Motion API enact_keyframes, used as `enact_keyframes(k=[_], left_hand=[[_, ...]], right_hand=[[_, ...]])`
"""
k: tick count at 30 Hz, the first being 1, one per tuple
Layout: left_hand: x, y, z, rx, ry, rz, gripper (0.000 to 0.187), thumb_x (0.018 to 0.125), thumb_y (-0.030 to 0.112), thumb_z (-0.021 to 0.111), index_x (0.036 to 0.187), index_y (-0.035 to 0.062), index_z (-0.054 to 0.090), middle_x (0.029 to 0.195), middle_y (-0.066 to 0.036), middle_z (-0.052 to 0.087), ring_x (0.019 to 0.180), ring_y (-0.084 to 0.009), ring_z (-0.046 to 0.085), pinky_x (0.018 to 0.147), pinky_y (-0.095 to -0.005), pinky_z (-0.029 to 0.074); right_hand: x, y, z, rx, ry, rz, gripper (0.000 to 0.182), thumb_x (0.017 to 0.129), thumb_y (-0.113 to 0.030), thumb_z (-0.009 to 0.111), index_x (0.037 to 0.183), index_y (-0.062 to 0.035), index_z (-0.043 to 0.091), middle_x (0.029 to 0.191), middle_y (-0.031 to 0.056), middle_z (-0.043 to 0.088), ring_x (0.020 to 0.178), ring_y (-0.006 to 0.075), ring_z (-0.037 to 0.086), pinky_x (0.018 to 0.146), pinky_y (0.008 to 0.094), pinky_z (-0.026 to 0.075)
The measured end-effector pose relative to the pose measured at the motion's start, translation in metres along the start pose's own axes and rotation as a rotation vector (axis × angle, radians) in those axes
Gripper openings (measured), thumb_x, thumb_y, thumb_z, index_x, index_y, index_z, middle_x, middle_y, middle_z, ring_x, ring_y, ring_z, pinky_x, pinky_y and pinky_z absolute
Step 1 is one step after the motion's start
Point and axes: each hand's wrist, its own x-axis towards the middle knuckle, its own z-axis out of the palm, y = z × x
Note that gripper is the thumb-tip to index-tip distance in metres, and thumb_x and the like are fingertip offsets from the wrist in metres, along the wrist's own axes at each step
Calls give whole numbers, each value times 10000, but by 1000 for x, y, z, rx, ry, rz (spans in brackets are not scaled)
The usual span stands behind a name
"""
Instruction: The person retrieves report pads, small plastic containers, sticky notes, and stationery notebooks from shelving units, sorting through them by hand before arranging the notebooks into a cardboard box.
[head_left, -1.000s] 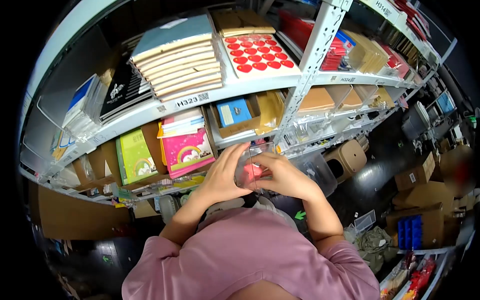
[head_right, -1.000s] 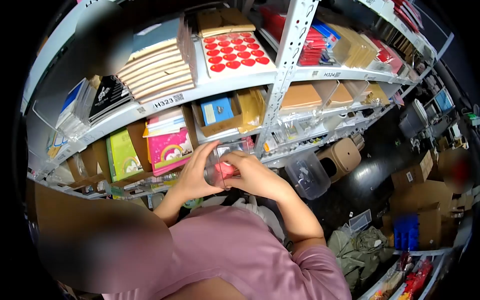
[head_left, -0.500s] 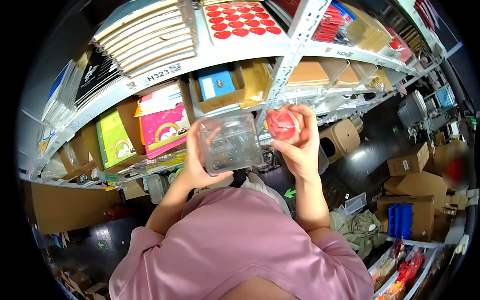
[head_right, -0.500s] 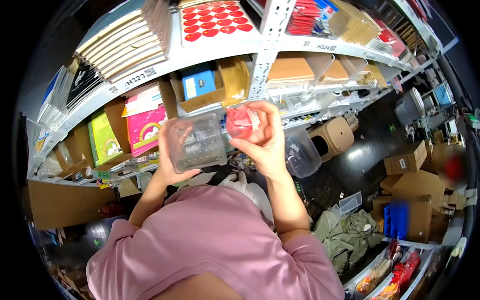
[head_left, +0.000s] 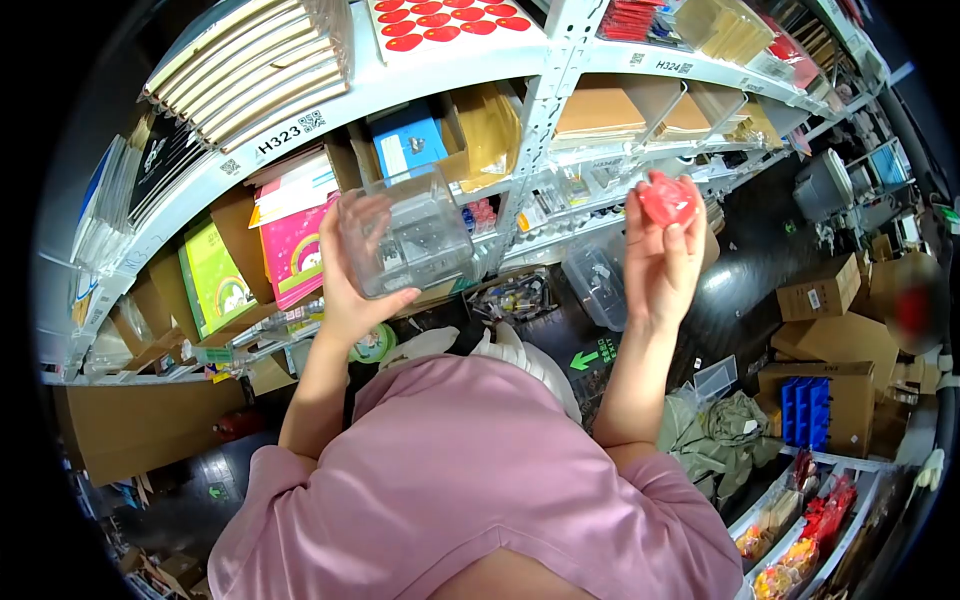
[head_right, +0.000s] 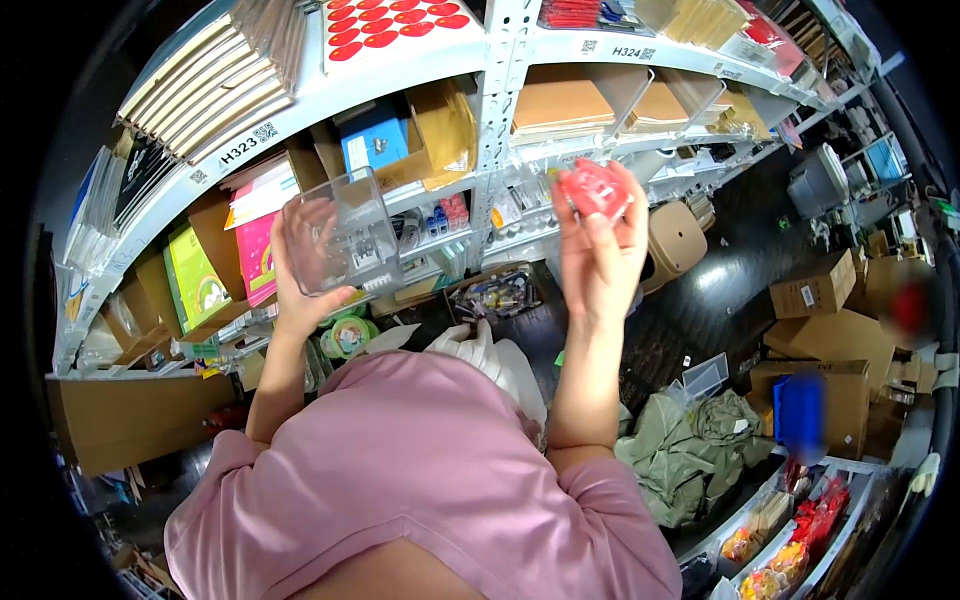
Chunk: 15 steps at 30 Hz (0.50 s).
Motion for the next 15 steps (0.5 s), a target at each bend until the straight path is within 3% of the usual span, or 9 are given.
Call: enact_keyframes(k=[10,13,15], left_hand=[[14,2,0,-46,50,-31,1040,576,117,833,1395,67,193,1293,-163,373,1268,-293,360,1088,-486,261],[13,1,2,25,7,4,1063,570,142,844,1397,71,180,1302,-162,369,1269,-295,358,1084,-478,273],[6,7,7,337,0,53,1084,562,177,859,1394,80,171,1314,-164,366,1265,-304,362,1074,-468,291]], right_hand=[[-8,-19,-29,-61,89,-47,556,800,-4,654,1296,-11,402,1304,215,448,1156,350,507,1020,454,398],[-10,-21,-25,-117,117,-55,582,780,51,644,1303,-17,399,1300,179,460,1159,352,504,1012,462,401],[-11,-20,-26,-202,99,-57,597,766,78,638,1304,-19,399,1292,163,465,1157,351,505,1007,464,403]])
